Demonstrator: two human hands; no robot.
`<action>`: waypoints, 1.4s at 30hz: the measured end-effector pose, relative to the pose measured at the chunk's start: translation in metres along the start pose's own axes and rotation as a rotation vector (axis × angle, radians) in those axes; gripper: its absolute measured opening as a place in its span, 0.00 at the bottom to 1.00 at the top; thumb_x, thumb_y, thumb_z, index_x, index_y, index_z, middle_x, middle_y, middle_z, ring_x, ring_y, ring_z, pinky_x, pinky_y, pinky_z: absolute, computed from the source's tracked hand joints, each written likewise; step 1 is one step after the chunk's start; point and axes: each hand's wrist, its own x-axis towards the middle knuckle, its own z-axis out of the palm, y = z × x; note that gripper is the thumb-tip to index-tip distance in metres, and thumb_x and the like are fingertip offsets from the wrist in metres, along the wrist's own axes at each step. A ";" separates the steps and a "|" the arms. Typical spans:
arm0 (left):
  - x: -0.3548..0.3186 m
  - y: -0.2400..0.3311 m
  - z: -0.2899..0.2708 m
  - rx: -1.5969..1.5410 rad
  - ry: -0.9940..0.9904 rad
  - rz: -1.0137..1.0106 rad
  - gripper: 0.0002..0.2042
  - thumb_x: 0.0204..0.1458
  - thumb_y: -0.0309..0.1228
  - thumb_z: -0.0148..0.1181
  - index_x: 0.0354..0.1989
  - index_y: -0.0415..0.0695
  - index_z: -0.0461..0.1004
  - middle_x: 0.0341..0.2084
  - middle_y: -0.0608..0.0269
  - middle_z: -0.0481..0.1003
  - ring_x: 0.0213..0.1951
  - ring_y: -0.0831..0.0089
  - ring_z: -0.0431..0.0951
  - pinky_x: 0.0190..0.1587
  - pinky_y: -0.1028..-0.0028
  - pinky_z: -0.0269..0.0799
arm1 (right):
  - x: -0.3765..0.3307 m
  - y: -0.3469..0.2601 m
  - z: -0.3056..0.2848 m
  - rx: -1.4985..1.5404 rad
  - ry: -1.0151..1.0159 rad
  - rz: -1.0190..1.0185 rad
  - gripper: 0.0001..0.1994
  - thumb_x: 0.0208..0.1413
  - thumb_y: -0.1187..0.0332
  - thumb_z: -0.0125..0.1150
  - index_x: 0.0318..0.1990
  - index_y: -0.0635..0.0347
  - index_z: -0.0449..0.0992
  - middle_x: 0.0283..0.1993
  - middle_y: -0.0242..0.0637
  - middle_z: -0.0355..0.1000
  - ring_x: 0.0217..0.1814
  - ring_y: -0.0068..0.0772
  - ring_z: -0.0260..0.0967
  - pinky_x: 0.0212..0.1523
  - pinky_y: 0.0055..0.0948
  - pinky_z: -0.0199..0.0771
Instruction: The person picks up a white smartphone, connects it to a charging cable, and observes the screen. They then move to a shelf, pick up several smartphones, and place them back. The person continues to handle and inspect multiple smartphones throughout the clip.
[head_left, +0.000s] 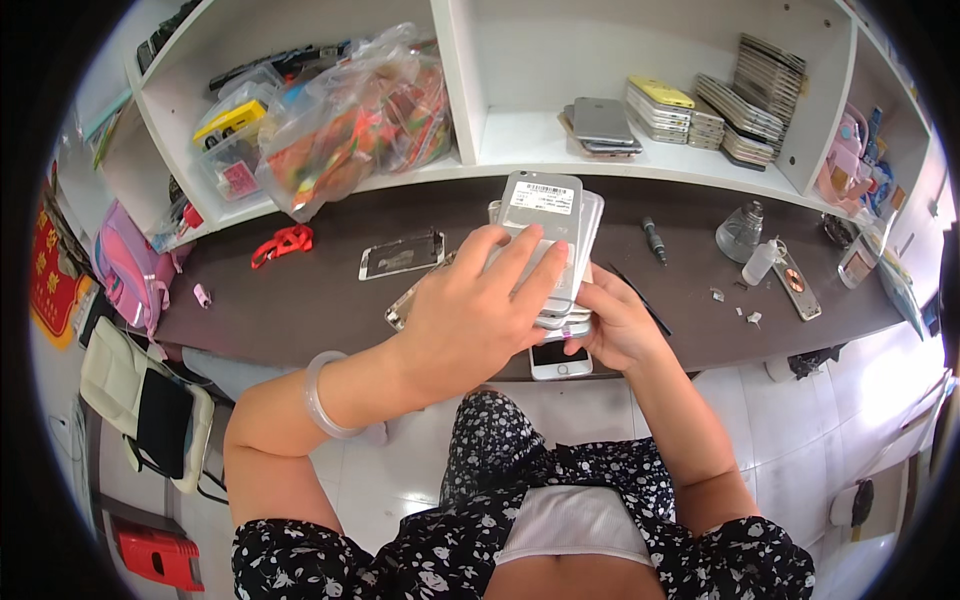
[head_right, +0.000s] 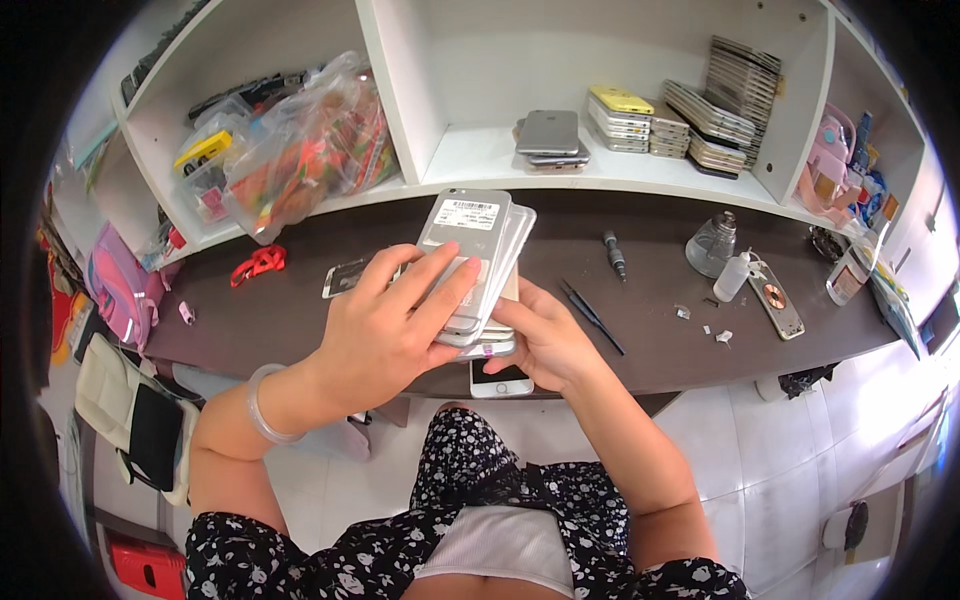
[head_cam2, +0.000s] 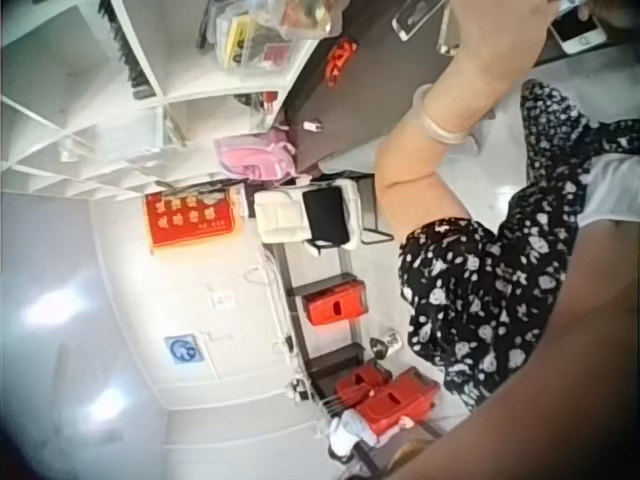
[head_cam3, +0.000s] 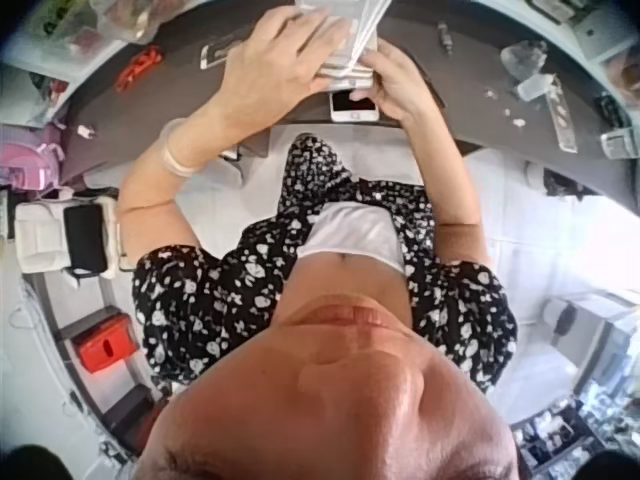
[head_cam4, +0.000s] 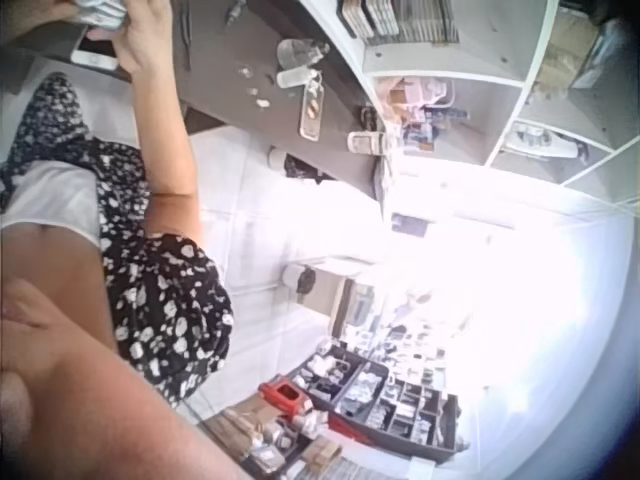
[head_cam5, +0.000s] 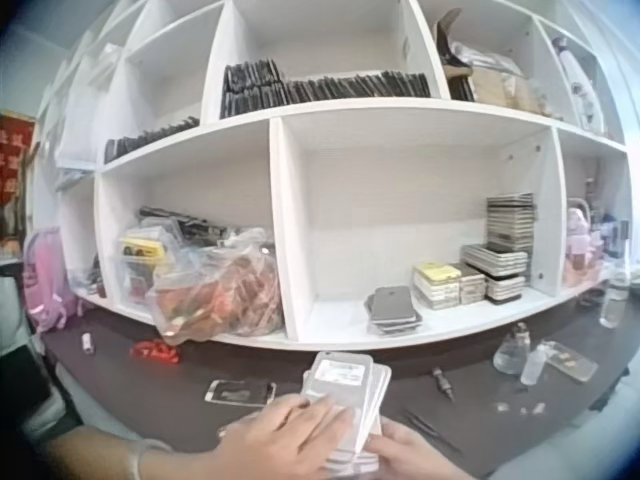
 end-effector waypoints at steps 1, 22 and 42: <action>-0.002 0.001 -0.001 -0.036 -0.008 -0.012 0.34 0.21 0.32 0.69 0.48 0.44 0.70 0.44 0.60 0.69 0.39 0.62 0.68 0.36 0.71 0.72 | -0.004 0.003 0.000 0.011 0.015 -0.010 0.24 0.56 0.67 0.48 0.58 0.66 0.51 0.47 0.43 0.67 0.40 0.32 0.73 0.25 0.24 0.81; -0.030 0.001 0.040 -2.563 -0.307 -1.150 0.25 0.53 0.30 0.47 0.59 0.48 0.47 0.51 0.55 0.62 0.50 0.61 0.68 0.50 0.57 0.67 | -0.035 0.008 0.007 -0.224 0.080 0.013 0.28 0.53 0.63 0.55 0.57 0.67 0.53 0.50 0.41 0.65 0.47 0.28 0.68 0.36 0.24 0.75; -0.028 0.017 0.045 -1.827 0.156 -0.707 0.30 0.58 0.53 0.23 0.60 0.42 0.50 0.55 0.58 0.60 0.56 0.68 0.61 0.56 0.68 0.58 | -0.008 0.009 0.055 -0.257 0.195 -0.205 0.31 0.54 0.67 0.52 0.60 0.67 0.44 0.58 0.43 0.54 0.60 0.30 0.51 0.59 0.29 0.51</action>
